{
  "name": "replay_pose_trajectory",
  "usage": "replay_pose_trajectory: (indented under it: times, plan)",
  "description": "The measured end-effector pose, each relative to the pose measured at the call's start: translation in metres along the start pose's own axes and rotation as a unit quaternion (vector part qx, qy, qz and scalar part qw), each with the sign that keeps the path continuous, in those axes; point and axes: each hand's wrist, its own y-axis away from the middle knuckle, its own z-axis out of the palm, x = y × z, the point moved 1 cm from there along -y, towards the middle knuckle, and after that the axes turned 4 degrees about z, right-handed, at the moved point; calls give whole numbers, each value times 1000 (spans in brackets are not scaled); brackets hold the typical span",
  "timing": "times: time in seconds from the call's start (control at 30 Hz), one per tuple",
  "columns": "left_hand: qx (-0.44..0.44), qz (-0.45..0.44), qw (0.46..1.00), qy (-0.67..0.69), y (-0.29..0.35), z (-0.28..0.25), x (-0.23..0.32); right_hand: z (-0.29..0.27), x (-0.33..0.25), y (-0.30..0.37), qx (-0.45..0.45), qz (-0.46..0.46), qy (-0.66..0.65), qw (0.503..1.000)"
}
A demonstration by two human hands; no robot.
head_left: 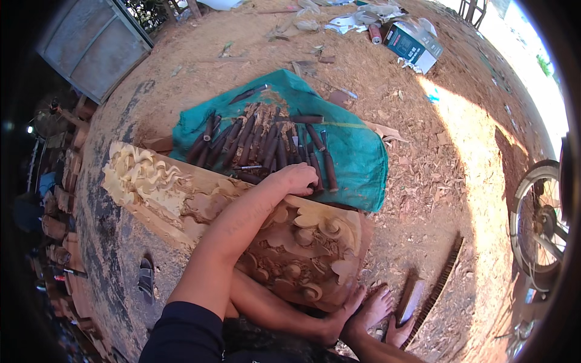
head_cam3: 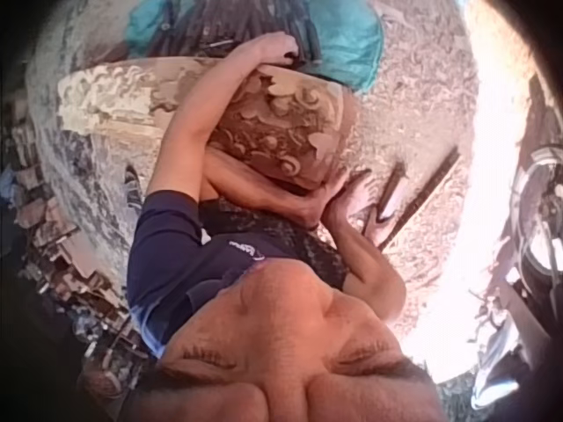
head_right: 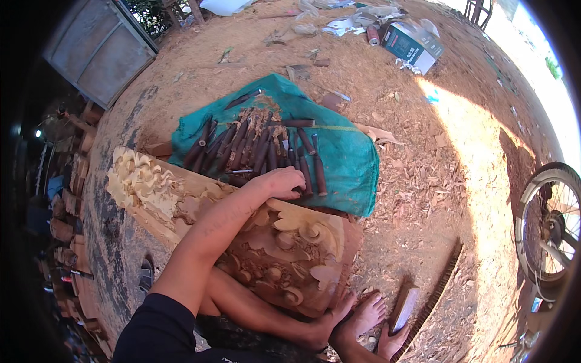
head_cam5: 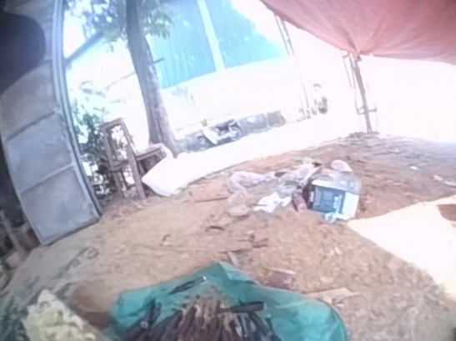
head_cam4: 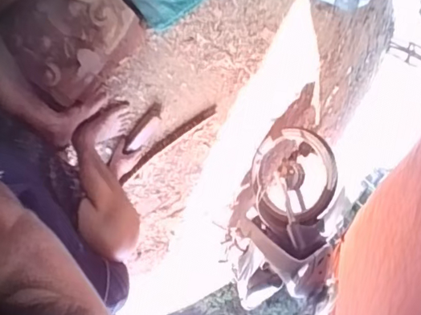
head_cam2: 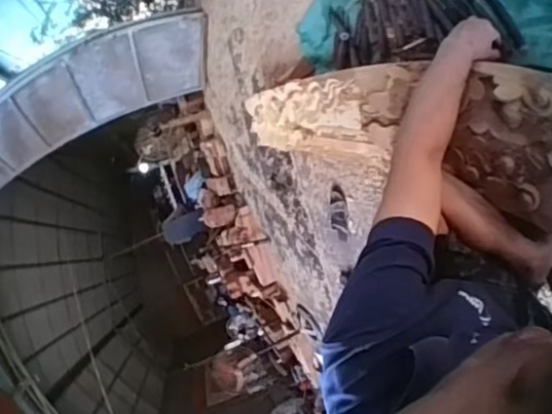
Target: The person is carving a floral pattern into a large piece of wood using a chisel and a wooden mallet. They repeatedly strike the chisel to remove wood shavings and refine the design.
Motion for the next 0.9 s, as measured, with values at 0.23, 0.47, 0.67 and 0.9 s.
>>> replay_pose_trajectory:
  times: [0.23,0.47,0.67,0.9]
  plan:
    - [25,-21,999,23,-2,-4,6,26,19,-14,202,-129,180,954]
    - [51,-12,998,46,8,-1,-4,-7,-17,13,115,-92,134,980]
    - [262,-169,944,111,38,-49,-75,-10,-1,-6,50,-35,119,991]
    - [155,-521,840,6,157,-48,-211,44,38,-17,219,-99,143,960]
